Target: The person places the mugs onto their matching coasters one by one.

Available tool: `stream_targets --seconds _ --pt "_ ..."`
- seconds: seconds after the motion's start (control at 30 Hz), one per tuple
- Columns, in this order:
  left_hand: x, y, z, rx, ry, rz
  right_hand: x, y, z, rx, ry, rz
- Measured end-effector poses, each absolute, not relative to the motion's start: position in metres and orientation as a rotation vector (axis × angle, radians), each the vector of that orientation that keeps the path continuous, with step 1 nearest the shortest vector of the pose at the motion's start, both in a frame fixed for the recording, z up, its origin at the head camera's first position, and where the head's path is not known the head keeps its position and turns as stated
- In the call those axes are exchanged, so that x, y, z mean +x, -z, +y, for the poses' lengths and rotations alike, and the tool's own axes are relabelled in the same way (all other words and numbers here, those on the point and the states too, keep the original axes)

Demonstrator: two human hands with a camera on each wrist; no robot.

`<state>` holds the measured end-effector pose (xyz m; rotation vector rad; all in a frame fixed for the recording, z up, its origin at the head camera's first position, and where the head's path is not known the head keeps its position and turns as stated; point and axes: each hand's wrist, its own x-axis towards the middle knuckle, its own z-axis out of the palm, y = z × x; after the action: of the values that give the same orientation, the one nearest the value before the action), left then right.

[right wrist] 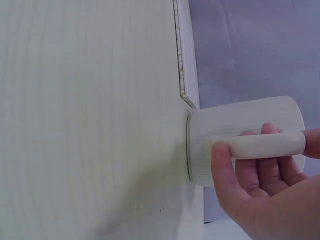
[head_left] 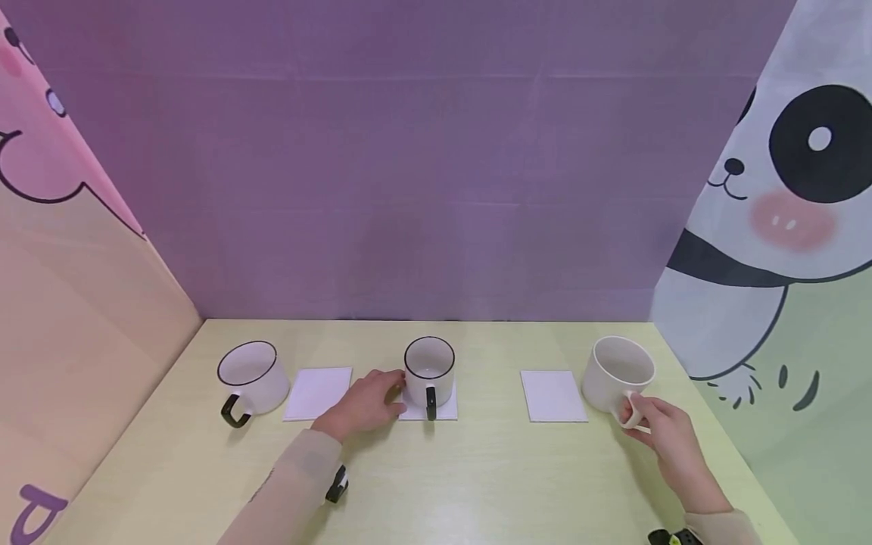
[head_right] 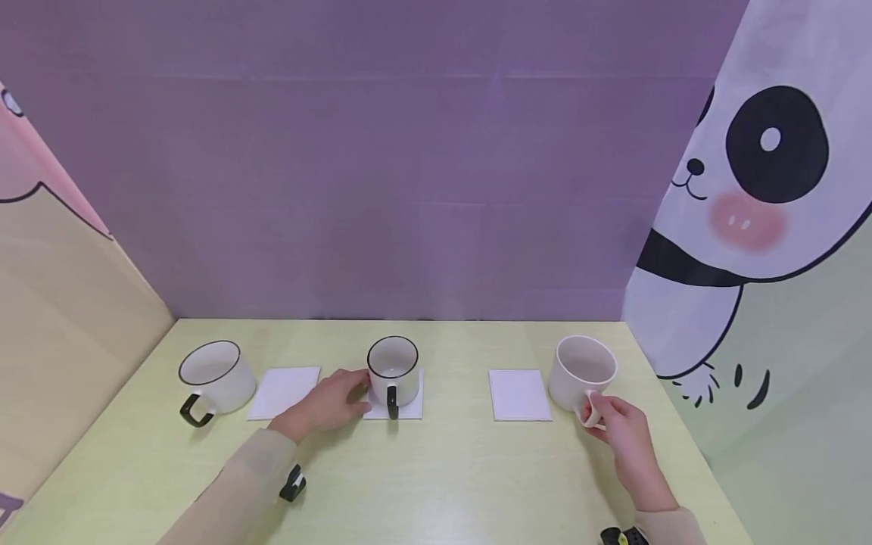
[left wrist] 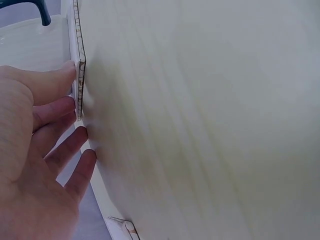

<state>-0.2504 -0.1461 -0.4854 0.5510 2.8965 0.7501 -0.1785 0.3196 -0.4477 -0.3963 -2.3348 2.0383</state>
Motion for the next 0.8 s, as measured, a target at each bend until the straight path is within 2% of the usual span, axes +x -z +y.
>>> stream_targets --seconds 0.43,0.8 --pt "-0.2538 0.4841 -0.1495 0.539 -0.753 2.88 -0.1817 0.4513 0.3202 -0.305 -2.114 -2.295" --pt "-0.2571 0.4832 -0.1476 0.517 -0.877 2.835 -0.1797 0.4489 0.3192 -0.368 -2.12 -2.315"
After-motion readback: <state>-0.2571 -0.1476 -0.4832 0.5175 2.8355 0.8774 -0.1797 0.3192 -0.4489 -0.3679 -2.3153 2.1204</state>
